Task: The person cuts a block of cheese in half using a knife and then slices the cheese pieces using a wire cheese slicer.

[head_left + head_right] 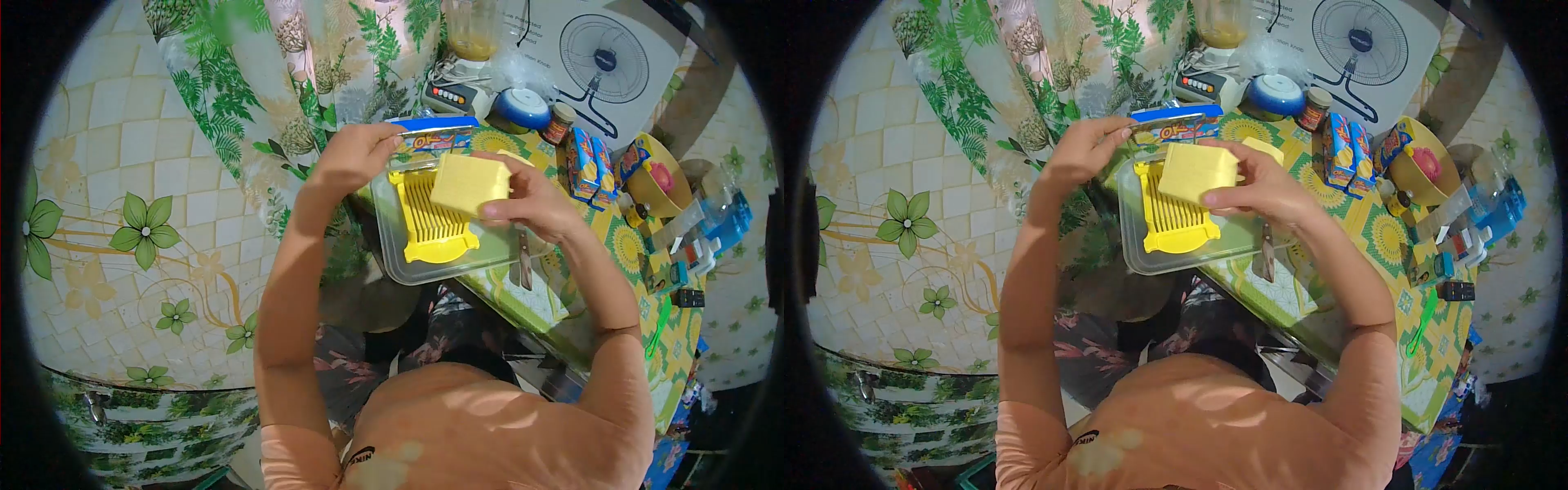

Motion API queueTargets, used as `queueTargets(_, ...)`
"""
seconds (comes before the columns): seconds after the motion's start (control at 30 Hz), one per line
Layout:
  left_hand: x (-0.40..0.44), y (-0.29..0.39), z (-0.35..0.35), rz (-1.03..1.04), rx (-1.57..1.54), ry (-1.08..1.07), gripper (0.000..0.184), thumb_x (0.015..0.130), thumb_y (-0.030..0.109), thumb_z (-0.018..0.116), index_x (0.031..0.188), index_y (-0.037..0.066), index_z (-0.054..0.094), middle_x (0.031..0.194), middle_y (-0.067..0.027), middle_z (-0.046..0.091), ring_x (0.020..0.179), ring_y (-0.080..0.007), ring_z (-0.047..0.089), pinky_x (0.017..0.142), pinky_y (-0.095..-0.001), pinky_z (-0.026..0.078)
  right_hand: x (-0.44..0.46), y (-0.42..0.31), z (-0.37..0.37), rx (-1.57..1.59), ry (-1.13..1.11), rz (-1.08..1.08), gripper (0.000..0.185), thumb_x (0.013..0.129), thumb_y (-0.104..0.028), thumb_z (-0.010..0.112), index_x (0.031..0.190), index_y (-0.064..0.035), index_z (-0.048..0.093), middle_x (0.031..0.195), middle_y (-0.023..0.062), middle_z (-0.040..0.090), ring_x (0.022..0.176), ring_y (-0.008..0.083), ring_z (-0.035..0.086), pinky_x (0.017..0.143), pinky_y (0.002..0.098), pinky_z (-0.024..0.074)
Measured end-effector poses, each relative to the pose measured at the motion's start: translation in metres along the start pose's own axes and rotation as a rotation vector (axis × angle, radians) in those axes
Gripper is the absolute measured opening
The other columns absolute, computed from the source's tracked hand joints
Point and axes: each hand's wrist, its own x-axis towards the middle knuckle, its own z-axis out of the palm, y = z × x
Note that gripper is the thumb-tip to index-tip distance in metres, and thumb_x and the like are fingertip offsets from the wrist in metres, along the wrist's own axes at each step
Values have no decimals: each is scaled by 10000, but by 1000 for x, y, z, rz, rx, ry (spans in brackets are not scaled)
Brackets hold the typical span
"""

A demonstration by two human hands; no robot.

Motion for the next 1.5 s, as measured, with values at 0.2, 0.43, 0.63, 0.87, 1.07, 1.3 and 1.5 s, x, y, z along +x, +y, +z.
queueTargets(0.2,7,8,-11,-47,51,-91,295,964,227,584,1138,9,680,953,-182,707,852,-263,664,798,-357,499,37,45,5,-344,34,-166,836,724,-135,859,1448,-45,453,1331,108,585,1165,196,597,999,350,491)
queueTargets(0.43,5,1,-6,-23,5,-66,282,962,215,589,1117,-2,680,929,-180,703,845,-259,667,789,-358,499,50,66,23,-712,144,-366,811,701,-199,840,1413,-39,486,1352,252,550,1256,352,542,1038,407,450)
queueTargets(0.63,5,4,-7,-23,9,-58,286,957,219,594,1120,0,680,917,-180,702,836,-260,670,782,-360,502,51,71,32,-786,209,-375,794,698,-199,822,1404,-42,495,1361,292,525,1306,411,481,1083,436,400)
queueTargets(0.87,4,3,-6,-37,13,-43,278,951,225,600,1106,10,686,901,-182,699,819,-265,668,770,-363,501,54,79,36,-855,264,-430,794,696,-201,831,1401,-49,500,1357,307,522,1330,427,454,1090,449,392)
queueTargets(1.07,4,2,-5,-38,13,-50,282,951,236,601,1093,10,689,899,-183,697,819,-263,667,768,-369,500,54,87,37,-907,256,-459,798,718,-224,833,1421,-93,479,1433,339,427,1316,466,449,1072,458,408)
queueTargets(1.3,1,1,-4,3,-5,-47,298,948,243,603,1093,-5,685,892,-182,695,820,-263,663,775,-366,497,50,84,40,-922,248,-436,796,740,-258,827,1432,-111,460,1484,331,363,1300,483,456,1051,462,427)
queueTargets(1.5,-1,5,-7,-38,-17,-96,306,942,248,607,1088,-10,683,884,-177,694,803,-251,656,764,-362,496,51,85,40,-955,253,-437,806,746,-257,823,1445,-130,442,1483,327,366,1301,483,454,1047,466,430)
